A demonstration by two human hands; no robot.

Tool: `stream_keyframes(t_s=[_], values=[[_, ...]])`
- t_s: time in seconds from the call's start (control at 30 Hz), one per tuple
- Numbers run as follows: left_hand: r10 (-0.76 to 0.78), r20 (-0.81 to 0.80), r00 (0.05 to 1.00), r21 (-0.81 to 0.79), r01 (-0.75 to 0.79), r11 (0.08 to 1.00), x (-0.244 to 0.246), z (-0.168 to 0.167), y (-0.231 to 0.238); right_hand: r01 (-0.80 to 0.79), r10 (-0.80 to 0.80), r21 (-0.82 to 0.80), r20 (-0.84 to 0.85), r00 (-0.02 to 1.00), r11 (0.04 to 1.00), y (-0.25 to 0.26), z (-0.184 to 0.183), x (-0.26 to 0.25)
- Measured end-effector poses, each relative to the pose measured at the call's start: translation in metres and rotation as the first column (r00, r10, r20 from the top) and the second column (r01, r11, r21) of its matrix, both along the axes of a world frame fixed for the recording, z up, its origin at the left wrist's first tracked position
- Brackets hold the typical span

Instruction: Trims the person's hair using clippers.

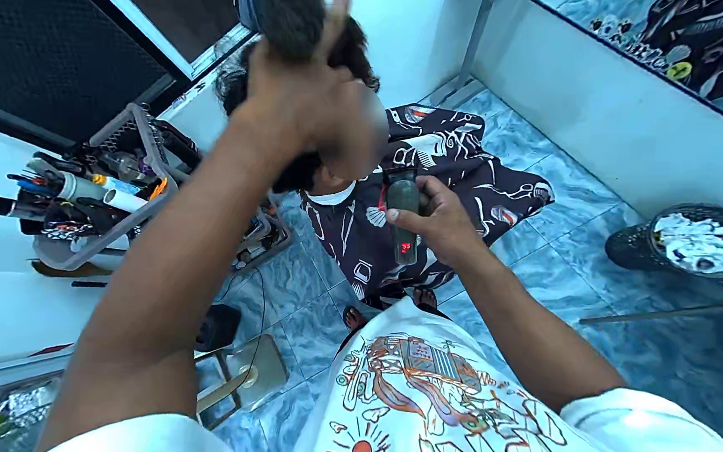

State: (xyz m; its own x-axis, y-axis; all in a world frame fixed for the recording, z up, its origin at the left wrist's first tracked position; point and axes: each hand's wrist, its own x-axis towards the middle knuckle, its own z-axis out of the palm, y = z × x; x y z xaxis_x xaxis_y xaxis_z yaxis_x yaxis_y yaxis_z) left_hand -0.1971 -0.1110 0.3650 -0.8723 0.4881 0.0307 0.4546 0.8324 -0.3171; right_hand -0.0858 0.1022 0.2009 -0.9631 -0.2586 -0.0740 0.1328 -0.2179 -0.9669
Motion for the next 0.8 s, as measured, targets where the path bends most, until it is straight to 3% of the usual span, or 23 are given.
stream_keyframes(t_s=[0.13, 0.27, 0.4, 0.53, 0.6, 0.7, 0.8], values=[[0.081, 0.155, 0.985, 0.000, -0.082, 0.997, -0.041, 0.033, 0.003, -0.085, 0.134, 0.310, -0.141, 0.981, 0.947, -0.005, 0.010, -0.030], [0.003, 0.347, 0.938, -0.068, 0.022, 0.997, -0.073, 0.027, 0.017, -0.218, 0.270, 0.515, -0.027, 0.963, 0.829, -0.017, 0.029, -0.066], [-0.017, 0.366, 0.931, -0.100, 0.058, 0.993, -0.090, 0.017, 0.037, -0.261, 0.306, 0.578, 0.020, 0.952, 0.773, -0.017, 0.041, -0.079], [0.081, 0.301, 0.950, -0.370, 0.038, 0.928, -0.052, 0.022, 0.046, -0.293, 0.332, 0.541, 0.027, 0.943, 0.789, -0.009, 0.039, -0.079], [0.053, 0.286, 0.957, -0.330, 0.047, 0.943, -0.044, 0.023, 0.040, -0.302, 0.341, 0.530, 0.028, 0.940, 0.792, -0.009, 0.037, -0.077], [0.001, 0.269, 0.963, -0.147, 0.040, 0.988, -0.052, 0.034, 0.032, -0.298, 0.320, 0.519, 0.048, 0.946, 0.801, -0.011, 0.038, -0.075], [0.052, 0.213, 0.976, 0.007, -0.055, 0.998, -0.062, 0.043, 0.023, -0.298, 0.306, 0.504, 0.069, 0.950, 0.811, -0.013, 0.041, -0.077]])
